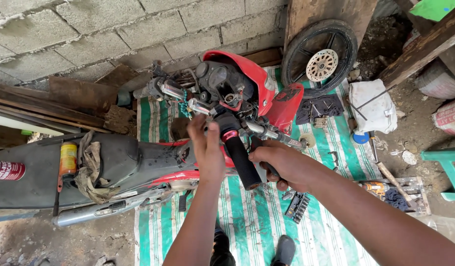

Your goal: Reassembling a brake lever onto a motorcycle handlebar using a screwdriver.

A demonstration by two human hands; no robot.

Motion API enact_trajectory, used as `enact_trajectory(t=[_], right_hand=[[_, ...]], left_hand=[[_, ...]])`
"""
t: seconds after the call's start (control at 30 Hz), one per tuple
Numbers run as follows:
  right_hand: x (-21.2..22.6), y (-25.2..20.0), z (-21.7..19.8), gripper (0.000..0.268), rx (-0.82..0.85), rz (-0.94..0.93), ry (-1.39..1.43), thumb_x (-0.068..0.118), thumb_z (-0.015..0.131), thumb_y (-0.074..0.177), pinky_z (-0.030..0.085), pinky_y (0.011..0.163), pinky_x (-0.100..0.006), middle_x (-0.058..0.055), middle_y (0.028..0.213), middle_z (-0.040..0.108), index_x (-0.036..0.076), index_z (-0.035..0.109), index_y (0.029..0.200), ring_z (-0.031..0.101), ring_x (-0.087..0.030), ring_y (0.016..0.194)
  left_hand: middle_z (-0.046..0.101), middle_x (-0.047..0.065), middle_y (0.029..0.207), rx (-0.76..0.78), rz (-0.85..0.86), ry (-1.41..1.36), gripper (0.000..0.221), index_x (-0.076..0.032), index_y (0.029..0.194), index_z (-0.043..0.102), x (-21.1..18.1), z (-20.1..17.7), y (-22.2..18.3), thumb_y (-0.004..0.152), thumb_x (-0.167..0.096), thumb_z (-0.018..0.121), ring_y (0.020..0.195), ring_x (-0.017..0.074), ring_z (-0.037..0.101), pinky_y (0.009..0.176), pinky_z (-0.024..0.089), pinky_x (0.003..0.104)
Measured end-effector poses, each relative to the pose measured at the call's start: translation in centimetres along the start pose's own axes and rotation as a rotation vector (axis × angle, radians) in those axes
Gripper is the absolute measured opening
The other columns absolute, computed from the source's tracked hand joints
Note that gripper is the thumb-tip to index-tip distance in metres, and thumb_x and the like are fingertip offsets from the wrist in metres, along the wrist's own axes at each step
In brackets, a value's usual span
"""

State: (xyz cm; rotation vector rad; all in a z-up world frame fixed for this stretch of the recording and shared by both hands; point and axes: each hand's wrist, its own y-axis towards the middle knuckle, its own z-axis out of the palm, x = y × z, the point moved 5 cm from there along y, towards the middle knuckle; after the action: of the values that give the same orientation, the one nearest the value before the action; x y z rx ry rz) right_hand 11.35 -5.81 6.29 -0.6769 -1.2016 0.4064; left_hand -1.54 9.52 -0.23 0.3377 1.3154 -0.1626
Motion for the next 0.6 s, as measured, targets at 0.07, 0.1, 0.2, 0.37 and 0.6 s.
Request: enact_trajectory(t=[0.07, 0.1, 0.2, 0.37, 0.6], right_hand=[[-0.4, 0.4, -0.3, 0.061, 0.010, 0.011, 0.021, 0.024, 0.054, 0.105, 0.026, 0.057, -0.040, -0.008, 0.093, 0.035, -0.002, 0.042, 0.160, 0.033, -0.017, 0.070], [-0.6, 0.6, -0.4, 0.059, 0.022, 0.023, 0.040, 0.024, 0.055, 0.105, 0.025, 0.056, -0.040, -0.008, 0.093, 0.034, 0.000, 0.043, 0.158, 0.032, -0.017, 0.069], [-0.3, 0.4, -0.1, 0.048, 0.012, 0.023, 0.078, 0.021, 0.055, 0.106, 0.026, 0.055, -0.040, -0.009, 0.094, 0.037, -0.001, 0.050, 0.148, 0.033, -0.018, 0.069], [0.2, -0.1, 0.1, 0.048, 0.025, 0.015, 0.093, 0.021, 0.054, 0.105, 0.025, 0.053, -0.038, -0.007, 0.092, 0.034, 0.000, 0.051, 0.148, 0.032, -0.017, 0.067], [-0.3, 0.7, -0.4, 0.055, 0.068, -0.010, 0.098, 0.019, 0.053, 0.105, 0.023, 0.050, -0.037, -0.005, 0.088, 0.032, -0.003, 0.048, 0.155, 0.028, -0.014, 0.062]], left_hand=[[0.035, 0.023, 0.166, 0.001, 0.021, 0.035, 0.075, -0.014, 0.169, 0.030, -0.3, 1.1, 0.6, 0.112, -0.042, 0.068, 0.157, 0.0404, 0.032, 0.131, 0.029, 0.062], [0.032, 0.023, 0.168, -0.001, 0.043, 0.070, 0.078, -0.016, 0.171, 0.023, -0.5, 1.7, 0.9, 0.113, -0.038, 0.069, 0.161, 0.0415, 0.028, 0.132, 0.026, 0.064], [0.016, 0.026, 0.179, 0.101, 0.029, 0.036, 0.083, -0.016, 0.178, 0.019, 0.3, 2.1, 1.0, 0.114, -0.033, 0.068, 0.169, 0.0498, 0.007, 0.135, 0.011, 0.067], [0.005, 0.026, 0.182, 0.139, 0.019, 0.061, 0.080, -0.017, 0.180, 0.017, -0.5, 2.3, 0.6, 0.116, -0.033, 0.064, 0.167, 0.0559, -0.001, 0.133, 0.007, 0.072], [0.007, 0.025, 0.180, 0.129, 0.031, 0.083, 0.073, -0.021, 0.178, 0.024, -0.8, 2.5, 0.7, 0.117, -0.037, 0.060, 0.162, 0.0646, 0.007, 0.130, 0.009, 0.078]])
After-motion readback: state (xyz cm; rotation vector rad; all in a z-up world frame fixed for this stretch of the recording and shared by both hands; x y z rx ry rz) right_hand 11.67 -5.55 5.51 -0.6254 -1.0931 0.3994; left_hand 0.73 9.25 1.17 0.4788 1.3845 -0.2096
